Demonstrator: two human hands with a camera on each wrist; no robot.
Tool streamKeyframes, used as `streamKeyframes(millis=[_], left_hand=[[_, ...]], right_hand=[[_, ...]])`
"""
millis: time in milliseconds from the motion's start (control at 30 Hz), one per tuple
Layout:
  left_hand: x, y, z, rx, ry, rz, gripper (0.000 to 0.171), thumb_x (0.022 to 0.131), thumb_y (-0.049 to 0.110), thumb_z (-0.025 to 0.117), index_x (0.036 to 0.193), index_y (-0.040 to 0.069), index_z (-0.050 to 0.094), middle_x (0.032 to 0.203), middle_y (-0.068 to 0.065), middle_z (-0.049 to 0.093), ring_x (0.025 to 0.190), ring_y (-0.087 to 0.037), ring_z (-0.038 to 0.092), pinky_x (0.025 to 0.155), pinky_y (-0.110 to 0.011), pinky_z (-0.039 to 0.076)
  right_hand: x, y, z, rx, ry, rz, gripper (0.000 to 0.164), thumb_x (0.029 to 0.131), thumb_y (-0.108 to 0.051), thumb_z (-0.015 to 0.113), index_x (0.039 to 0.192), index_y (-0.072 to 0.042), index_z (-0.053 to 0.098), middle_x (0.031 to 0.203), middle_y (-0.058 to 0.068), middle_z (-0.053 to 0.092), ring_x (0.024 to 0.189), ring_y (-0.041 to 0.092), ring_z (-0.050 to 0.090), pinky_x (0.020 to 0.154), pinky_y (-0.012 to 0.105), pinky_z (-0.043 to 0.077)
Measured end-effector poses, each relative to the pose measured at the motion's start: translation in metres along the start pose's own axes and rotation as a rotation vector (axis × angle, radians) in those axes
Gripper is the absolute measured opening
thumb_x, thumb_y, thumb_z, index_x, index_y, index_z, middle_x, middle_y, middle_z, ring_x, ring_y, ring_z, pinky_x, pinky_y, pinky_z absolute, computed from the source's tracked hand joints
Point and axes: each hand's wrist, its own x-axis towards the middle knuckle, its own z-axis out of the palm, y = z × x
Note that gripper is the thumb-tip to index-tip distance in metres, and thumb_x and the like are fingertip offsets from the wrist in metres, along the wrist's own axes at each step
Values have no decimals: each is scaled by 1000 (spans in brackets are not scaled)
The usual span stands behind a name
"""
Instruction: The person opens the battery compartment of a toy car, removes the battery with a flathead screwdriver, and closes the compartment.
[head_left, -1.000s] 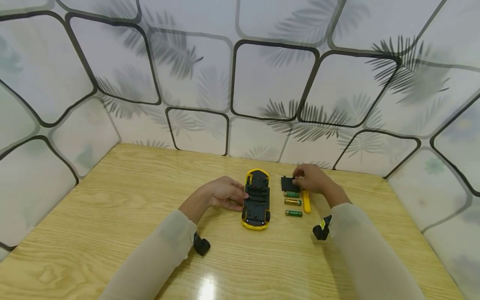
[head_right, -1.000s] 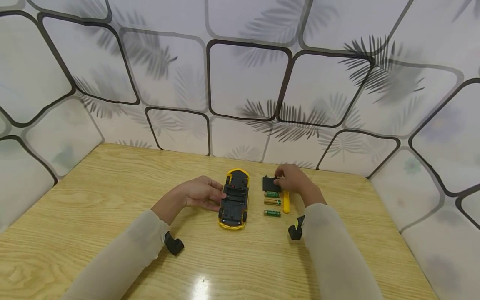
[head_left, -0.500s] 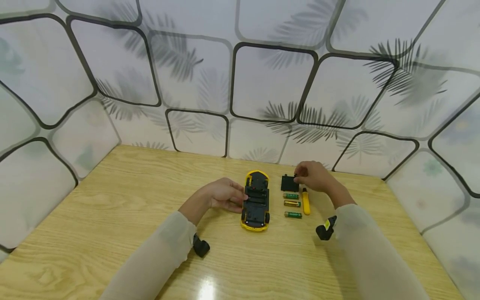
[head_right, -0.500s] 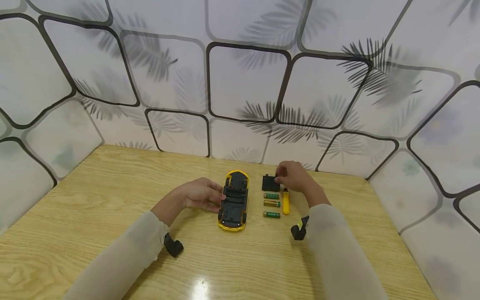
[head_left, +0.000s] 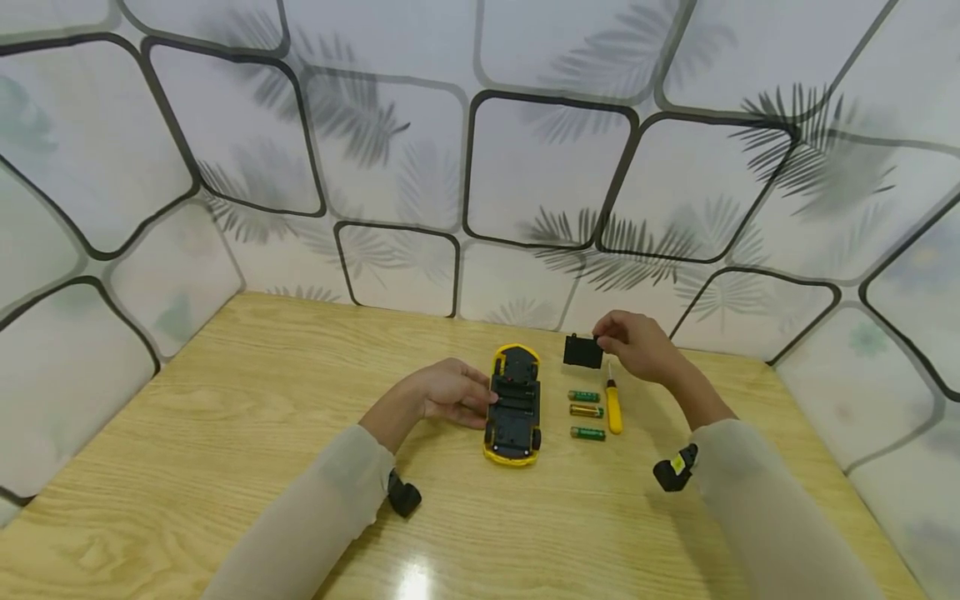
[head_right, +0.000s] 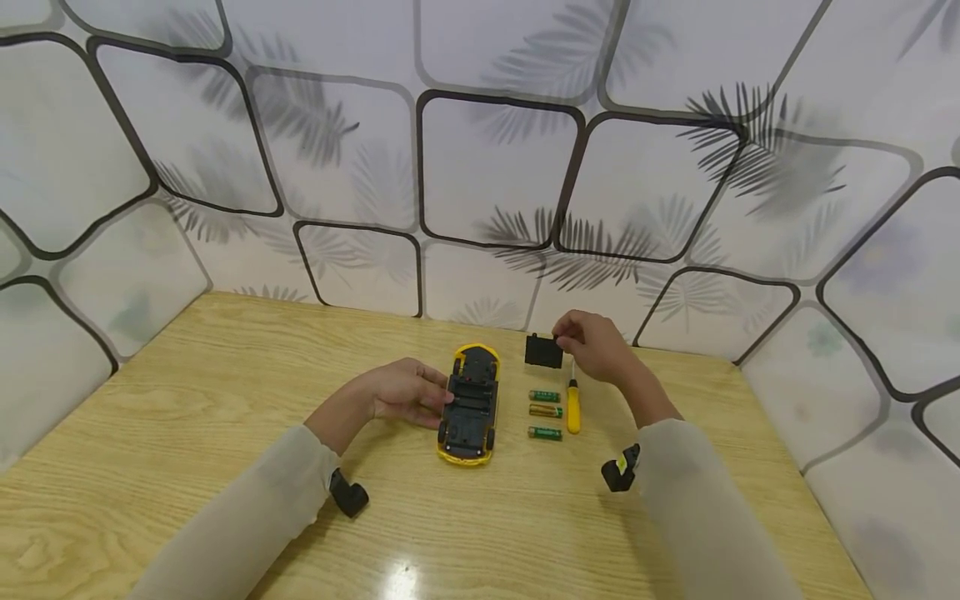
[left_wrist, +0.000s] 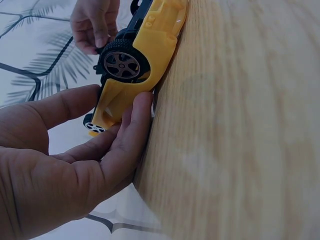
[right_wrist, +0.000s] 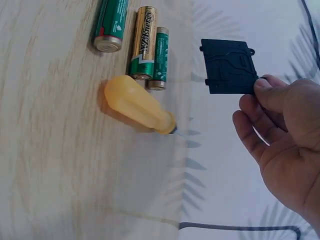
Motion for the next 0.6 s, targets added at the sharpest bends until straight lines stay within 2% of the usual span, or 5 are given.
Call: streamKeyframes(millis=[267,600], left_hand=[[-1,1,1,2,4,2,61,99,1,64,153,-10,37,126,-22,68,110,-31,69,90,-45,61],[-1,1,1,-1,4,1,64,99,0,65,154,-10,35,130,-23,65,114,-32,67,90,-45,61]], right_hand=[[-8,-23,-6,-5,-28,-49,18,107,-10,56,120,-2,64,110,12,68,100,29,66,85,49,57],[-11,-49,2,7,-67,-131,13,105,-6,57,117,-5,64,105,8,69,91,25,67,75,39,58]])
